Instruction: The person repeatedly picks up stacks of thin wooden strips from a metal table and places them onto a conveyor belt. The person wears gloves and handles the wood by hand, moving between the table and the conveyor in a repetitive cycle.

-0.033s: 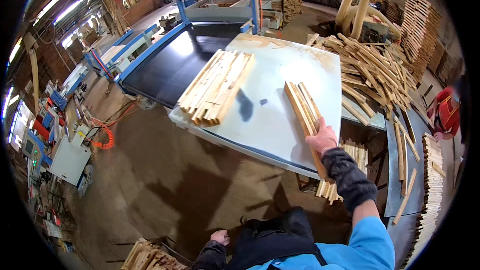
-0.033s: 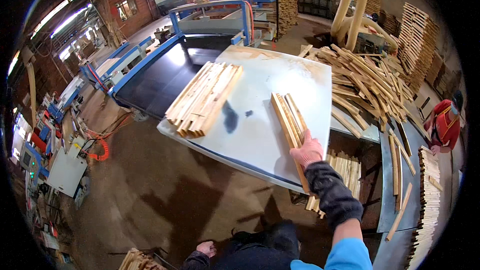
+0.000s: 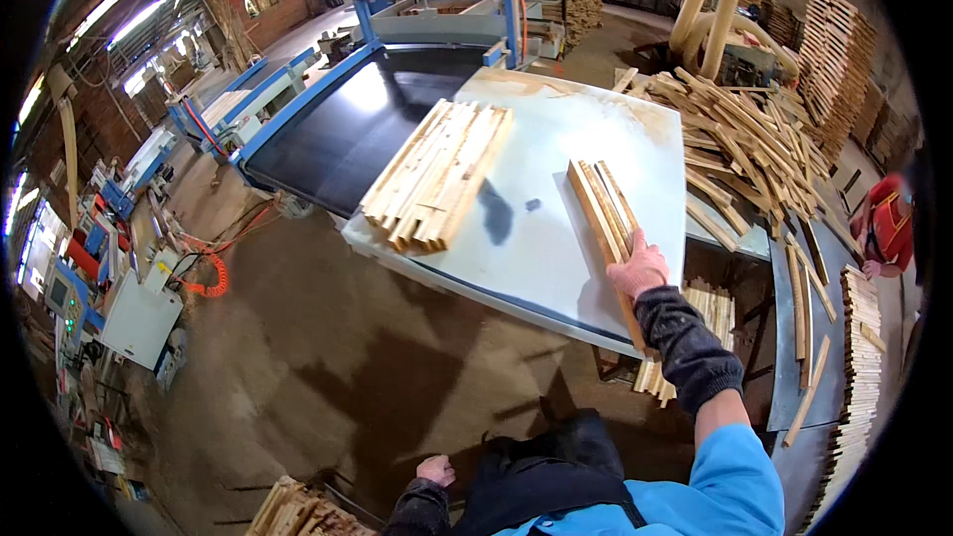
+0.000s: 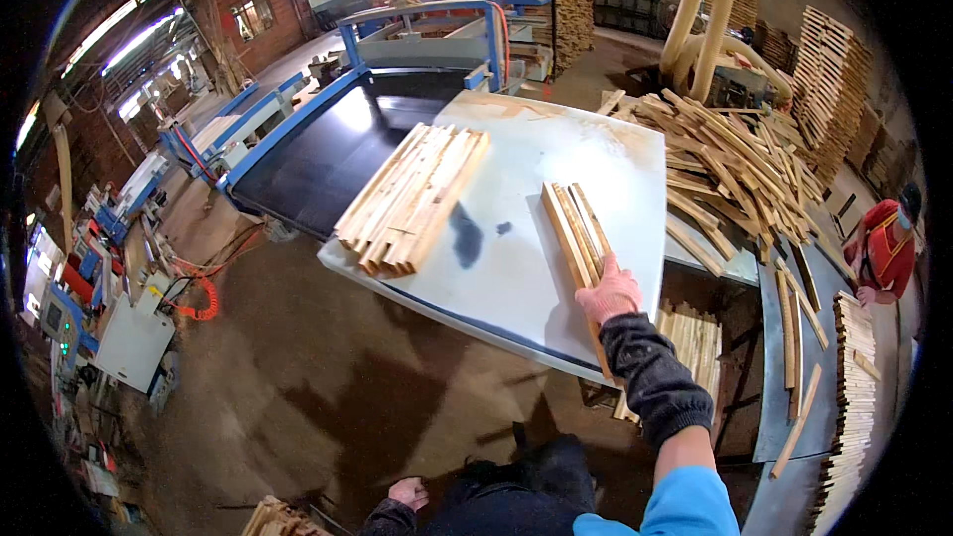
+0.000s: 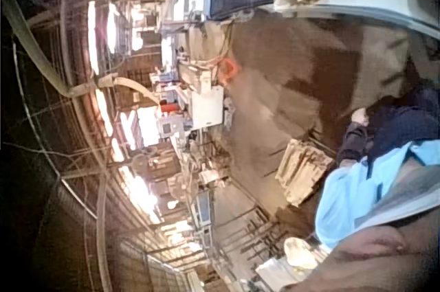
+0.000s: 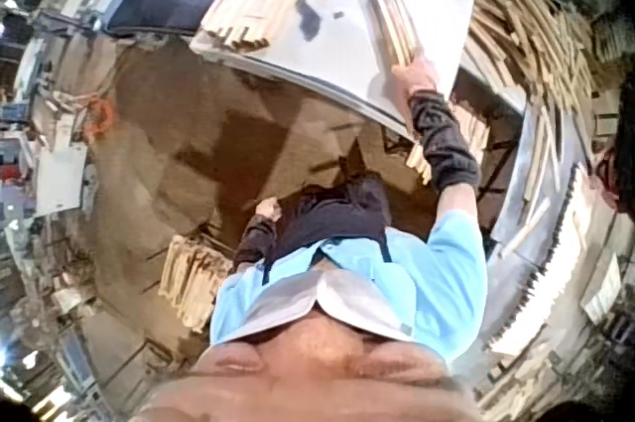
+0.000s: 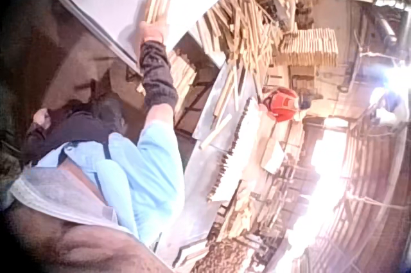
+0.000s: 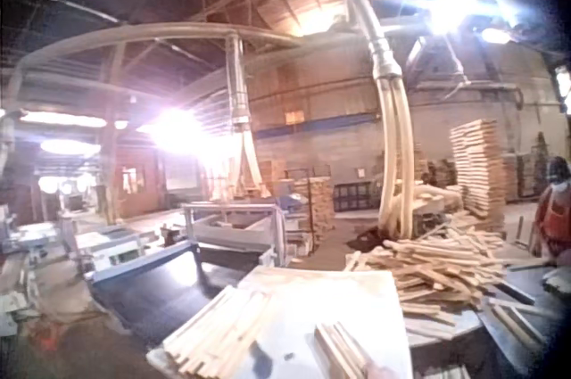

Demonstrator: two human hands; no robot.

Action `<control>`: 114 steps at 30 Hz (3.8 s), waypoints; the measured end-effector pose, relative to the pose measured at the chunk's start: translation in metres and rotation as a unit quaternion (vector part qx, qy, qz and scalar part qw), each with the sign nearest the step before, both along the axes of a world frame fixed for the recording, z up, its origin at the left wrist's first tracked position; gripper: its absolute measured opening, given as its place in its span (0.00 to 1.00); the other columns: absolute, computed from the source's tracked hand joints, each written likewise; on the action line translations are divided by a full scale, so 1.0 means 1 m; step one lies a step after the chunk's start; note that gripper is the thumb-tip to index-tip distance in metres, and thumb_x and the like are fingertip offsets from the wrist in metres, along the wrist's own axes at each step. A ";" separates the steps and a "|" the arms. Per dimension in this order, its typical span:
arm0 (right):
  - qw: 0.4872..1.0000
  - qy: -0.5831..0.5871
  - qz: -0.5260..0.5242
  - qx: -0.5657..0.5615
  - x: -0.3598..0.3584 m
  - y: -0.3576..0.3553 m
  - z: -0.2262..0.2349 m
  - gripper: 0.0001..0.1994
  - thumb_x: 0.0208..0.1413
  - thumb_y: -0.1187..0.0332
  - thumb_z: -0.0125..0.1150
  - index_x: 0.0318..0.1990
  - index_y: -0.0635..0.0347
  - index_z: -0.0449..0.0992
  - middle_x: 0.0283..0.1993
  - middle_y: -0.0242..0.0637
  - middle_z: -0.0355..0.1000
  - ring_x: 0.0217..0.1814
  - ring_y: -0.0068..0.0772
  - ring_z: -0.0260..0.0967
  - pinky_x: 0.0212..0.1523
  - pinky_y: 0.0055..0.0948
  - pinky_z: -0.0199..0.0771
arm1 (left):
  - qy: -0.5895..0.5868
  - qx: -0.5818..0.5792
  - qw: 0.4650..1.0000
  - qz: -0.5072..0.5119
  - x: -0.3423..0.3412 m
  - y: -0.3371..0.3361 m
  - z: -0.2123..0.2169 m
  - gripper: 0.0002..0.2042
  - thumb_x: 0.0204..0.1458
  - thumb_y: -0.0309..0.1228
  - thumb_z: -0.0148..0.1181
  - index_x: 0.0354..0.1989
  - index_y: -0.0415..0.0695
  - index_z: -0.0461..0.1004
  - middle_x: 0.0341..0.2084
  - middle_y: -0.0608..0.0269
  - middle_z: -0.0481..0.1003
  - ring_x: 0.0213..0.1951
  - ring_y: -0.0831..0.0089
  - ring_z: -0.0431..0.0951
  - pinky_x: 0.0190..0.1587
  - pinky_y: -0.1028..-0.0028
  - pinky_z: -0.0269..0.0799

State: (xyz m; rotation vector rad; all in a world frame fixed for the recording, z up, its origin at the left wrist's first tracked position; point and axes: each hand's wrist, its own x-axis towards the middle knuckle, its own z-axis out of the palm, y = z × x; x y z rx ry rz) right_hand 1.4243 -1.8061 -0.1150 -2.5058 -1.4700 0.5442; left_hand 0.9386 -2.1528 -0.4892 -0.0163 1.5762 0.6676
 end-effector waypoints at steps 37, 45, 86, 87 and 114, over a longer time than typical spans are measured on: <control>0.985 0.128 0.066 0.093 -0.303 0.363 -0.116 0.53 0.53 0.43 0.75 0.82 0.56 0.56 0.73 0.57 0.65 0.75 0.60 0.61 0.72 0.53 0.67 | 0.496 0.335 0.739 -0.309 -0.187 0.768 0.272 0.40 0.49 0.37 0.75 0.73 0.38 0.71 0.60 0.45 0.79 0.61 0.56 0.79 0.64 0.61 0.76; 0.977 0.151 0.026 0.145 -0.352 0.398 -0.121 0.53 0.53 0.46 0.78 0.82 0.57 0.56 0.73 0.57 0.65 0.75 0.62 0.61 0.74 0.53 0.65 | 0.594 0.299 0.623 -0.412 -0.200 0.799 0.291 0.29 0.54 0.49 0.64 0.62 0.45 0.77 0.60 0.49 0.77 0.60 0.45 0.76 0.62 0.52 0.72; 0.802 0.598 0.004 0.016 -0.217 0.100 -0.183 0.42 0.66 0.55 0.68 0.82 0.57 0.57 0.75 0.46 0.70 0.76 0.39 0.66 0.75 0.38 0.66 | 0.014 -0.014 0.820 -0.571 -0.047 0.594 -0.075 0.19 0.67 0.39 0.61 0.58 0.38 0.77 0.49 0.53 0.80 0.48 0.60 0.80 0.50 0.58 0.76; 0.798 0.596 -0.074 0.060 -0.194 0.064 -0.199 0.42 0.66 0.55 0.67 0.82 0.58 0.57 0.75 0.46 0.70 0.75 0.38 0.67 0.73 0.37 0.67 | 0.017 -0.009 0.798 -0.603 -0.011 0.600 -0.077 0.19 0.67 0.39 0.61 0.58 0.38 0.77 0.49 0.53 0.80 0.48 0.60 0.80 0.50 0.57 0.76; 0.383 0.463 -0.669 0.437 -0.009 -0.421 -0.302 0.40 0.67 0.57 0.67 0.82 0.59 0.57 0.65 0.42 0.74 0.64 0.36 0.72 0.66 0.35 0.72 | 0.058 -0.018 0.317 -0.946 0.625 0.376 -0.177 0.11 0.57 0.30 0.61 0.24 0.45 0.69 0.19 0.62 0.68 0.20 0.66 0.70 0.22 0.66 0.65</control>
